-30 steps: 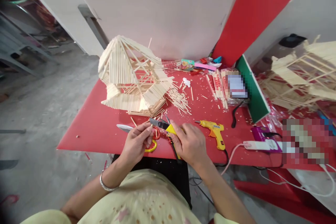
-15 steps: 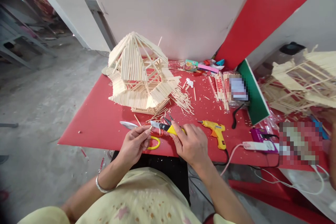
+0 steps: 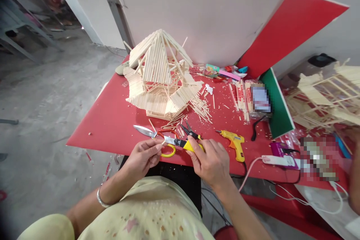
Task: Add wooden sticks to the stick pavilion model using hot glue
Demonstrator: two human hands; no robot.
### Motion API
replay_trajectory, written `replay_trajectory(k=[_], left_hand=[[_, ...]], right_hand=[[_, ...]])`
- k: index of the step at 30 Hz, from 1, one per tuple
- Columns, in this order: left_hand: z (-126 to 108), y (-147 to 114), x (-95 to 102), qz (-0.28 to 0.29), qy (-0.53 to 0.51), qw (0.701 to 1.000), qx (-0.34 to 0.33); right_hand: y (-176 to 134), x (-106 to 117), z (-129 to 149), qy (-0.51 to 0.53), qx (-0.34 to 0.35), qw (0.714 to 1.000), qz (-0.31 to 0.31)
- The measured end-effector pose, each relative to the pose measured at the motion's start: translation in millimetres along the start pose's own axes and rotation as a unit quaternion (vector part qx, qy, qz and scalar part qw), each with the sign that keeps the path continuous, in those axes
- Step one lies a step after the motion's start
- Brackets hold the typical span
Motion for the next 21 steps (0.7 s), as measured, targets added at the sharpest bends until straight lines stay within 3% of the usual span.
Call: replay_trajectory(k=[3,6,8,12,15,21], left_hand=[[-3,-6,3.8,0.027,0.000,1.000,0.012],[-15,-9,16.5,0.023,-0.002,1.000,-0.008],[-22,-9,21.6,0.004,-0.001,0.999,-0.034],[-28,-8,3.6,0.000,-0.002,0.996,-0.091],[-29,-8,-9.6,-0.009,-0.008,0.993,-0.118],[-33,-11,-9.9,-0.007,-0.014,0.990,-0.138]], right_hand=[[-4,10,-21,-0.056,0.000,0.998,-0.010],[-7,42,-62,-0.153,-0.068,0.983,-0.081],[-7,57,-71,-0.135,-0.097,0.979,-0.120],[4,41,-27,0.020,-0.067,0.995,-0.070],[11,28,2,0.068,-0.077,0.993,-0.055],[13,23,7,0.078,-0.084,0.992,-0.059]])
Point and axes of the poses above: each hand's wrist, its own y-axis towards the middle knuckle, its own x-axis out of the back of the hand, z = x × y, the point moved 10 cm from there along y, towards the middle knuckle, and after that the axes turned 14 degrees about -z, right-handed, at the moved point
